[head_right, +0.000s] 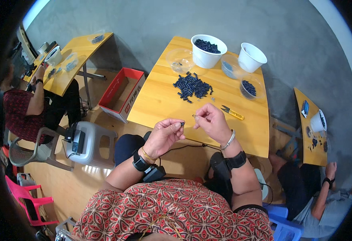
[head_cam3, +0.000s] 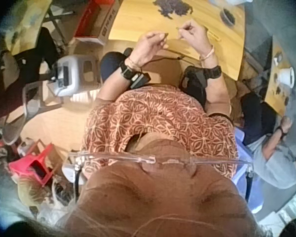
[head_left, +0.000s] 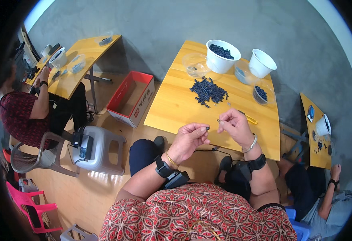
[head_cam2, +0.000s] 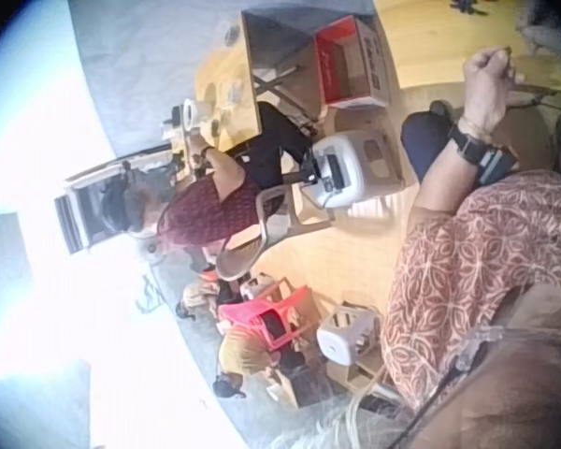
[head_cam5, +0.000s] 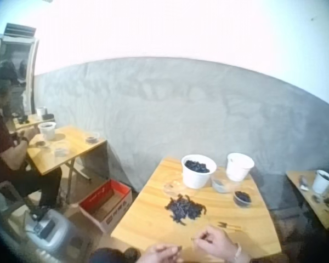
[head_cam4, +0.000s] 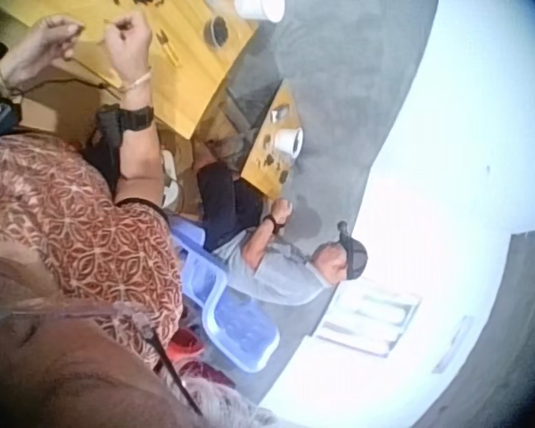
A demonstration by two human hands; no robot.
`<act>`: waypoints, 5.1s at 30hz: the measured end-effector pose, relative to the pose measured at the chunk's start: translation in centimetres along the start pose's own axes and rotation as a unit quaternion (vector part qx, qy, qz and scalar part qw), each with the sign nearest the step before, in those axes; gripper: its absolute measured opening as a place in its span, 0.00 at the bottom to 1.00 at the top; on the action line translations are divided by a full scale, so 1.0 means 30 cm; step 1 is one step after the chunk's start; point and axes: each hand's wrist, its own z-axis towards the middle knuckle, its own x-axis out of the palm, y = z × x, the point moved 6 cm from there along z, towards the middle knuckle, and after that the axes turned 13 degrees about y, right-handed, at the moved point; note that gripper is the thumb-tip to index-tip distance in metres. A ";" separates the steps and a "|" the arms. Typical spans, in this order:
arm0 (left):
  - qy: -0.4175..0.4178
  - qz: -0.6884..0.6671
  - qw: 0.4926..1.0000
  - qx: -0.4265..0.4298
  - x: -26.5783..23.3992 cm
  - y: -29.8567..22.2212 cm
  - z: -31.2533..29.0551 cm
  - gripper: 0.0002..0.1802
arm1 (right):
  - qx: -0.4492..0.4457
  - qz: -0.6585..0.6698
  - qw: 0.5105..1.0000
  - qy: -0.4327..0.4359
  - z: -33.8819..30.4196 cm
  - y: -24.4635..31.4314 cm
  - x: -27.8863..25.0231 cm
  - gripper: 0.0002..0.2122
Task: Assembling or inspecting small black plastic components at a desk.
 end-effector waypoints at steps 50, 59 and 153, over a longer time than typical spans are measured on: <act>0.036 0.092 0.995 0.015 0.104 0.011 -0.077 0.07 | -0.047 -0.062 0.996 -0.041 -0.185 0.101 0.115 0.05; 0.019 0.105 0.994 -0.006 0.088 0.037 -0.045 0.06 | -0.074 -0.258 0.963 -0.034 -0.179 0.094 0.132 0.04; -0.110 0.217 0.966 0.085 -0.020 0.025 0.129 0.05 | -0.109 -0.295 0.936 -0.160 -0.082 -0.009 0.059 0.08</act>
